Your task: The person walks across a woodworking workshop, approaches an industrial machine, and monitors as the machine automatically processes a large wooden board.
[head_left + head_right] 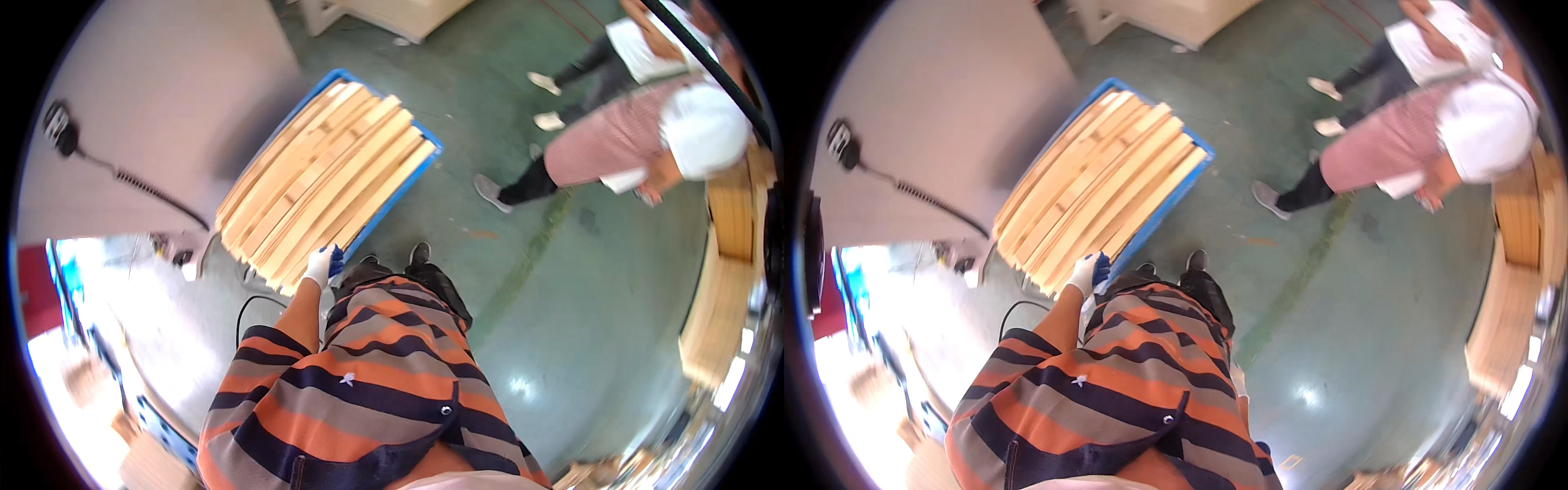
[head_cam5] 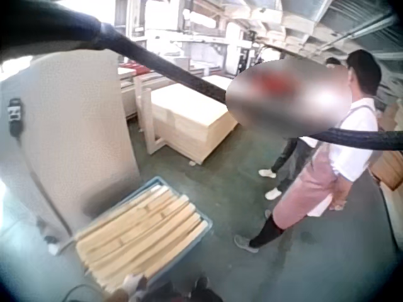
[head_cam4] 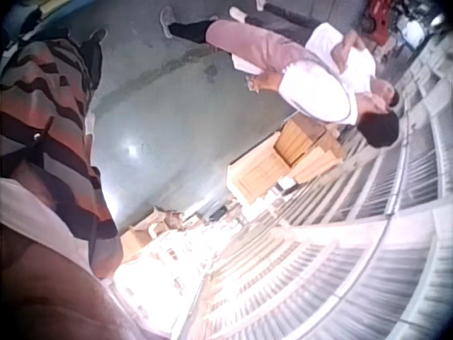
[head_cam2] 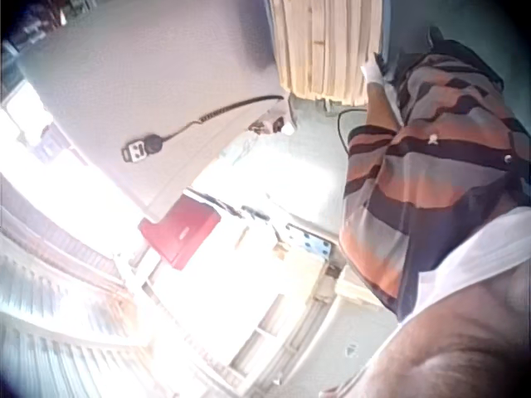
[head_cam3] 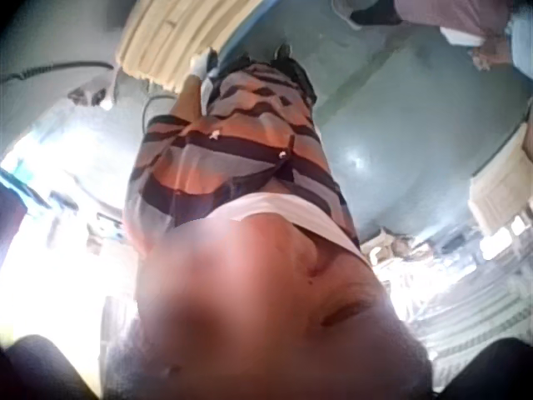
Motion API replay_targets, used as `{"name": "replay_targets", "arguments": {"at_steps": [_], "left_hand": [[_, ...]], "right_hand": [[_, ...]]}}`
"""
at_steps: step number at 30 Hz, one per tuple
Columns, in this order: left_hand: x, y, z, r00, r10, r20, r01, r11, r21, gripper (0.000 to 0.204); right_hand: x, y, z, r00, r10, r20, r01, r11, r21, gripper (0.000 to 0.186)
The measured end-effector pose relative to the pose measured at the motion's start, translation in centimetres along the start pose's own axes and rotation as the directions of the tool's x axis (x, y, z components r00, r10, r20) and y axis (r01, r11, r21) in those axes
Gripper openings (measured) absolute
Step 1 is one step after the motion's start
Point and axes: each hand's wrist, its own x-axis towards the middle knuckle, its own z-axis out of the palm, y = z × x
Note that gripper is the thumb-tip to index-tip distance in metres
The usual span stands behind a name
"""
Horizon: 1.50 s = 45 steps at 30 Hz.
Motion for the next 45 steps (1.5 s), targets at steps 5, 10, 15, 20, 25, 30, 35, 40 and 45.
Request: {"name": "replay_targets", "arguments": {"at_steps": [5,10,15,20,25,30,35,40,45], "left_hand": [[-2.1,-5.2,-0.6,0.974,-0.142,-0.179,0.134,0.989,-0.058,0.019],[-2.2,-2.5,5.5,0.986,-0.022,-0.163,0.0,0.991,-0.135,0.021],[1.1,-0.1,7.7,0.998,-0.043,-0.036,0.037,0.988,-0.149,0.02],[4.7,6.2,10.6,0.995,0.031,-0.09,-0.037,0.997,-0.07,0.016],[11.3,11.1,8.1,0.992,0.117,-0.043,-0.118,0.992,-0.035,0.013],[20.6,14.7,6.4,0.989,0.02,-0.144,0.026,0.95,0.312,0.025],[29.0,13.8,-0.4,0.883,0.395,-0.254,-0.054,0.624,0.78,0.045],[22.8,17.2,5.4,0.977,-0.105,-0.187,0.205,0.707,0.677,0.054],[24.8,16.4,4.9,0.972,-0.073,-0.223,0.217,0.645,0.732,0.043]], "right_hand": [[5.4,1.4,-8.7,0.979,-0.172,-0.106,0.161,0.981,-0.112,0.023],[14.5,-5.0,-19.1,0.889,0.459,0.006,-0.312,0.594,0.741,0.029],[18.5,-9.9,-23.1,0.901,0.415,-0.129,-0.185,0.634,0.751,0.031],[18.7,-9.0,-18.9,0.86,0.51,0.001,-0.295,0.497,0.816,0.03],[13.9,-8.5,-13.1,0.861,0.497,0.107,-0.401,0.535,0.743,0.023],[12.2,-14.5,-11.4,0.73,0.678,0.093,-0.373,0.281,0.884,0.02],[16.9,-14.7,-10.2,0.724,0.69,0.018,-0.395,0.393,0.83,0.021],[15.1,-17.6,-9.7,0.812,0.568,-0.136,-0.394,0.704,0.591,0.025],[14.9,-18.1,-10.2,0.688,0.726,-0.014,-0.367,0.365,0.855,0.026]]}}
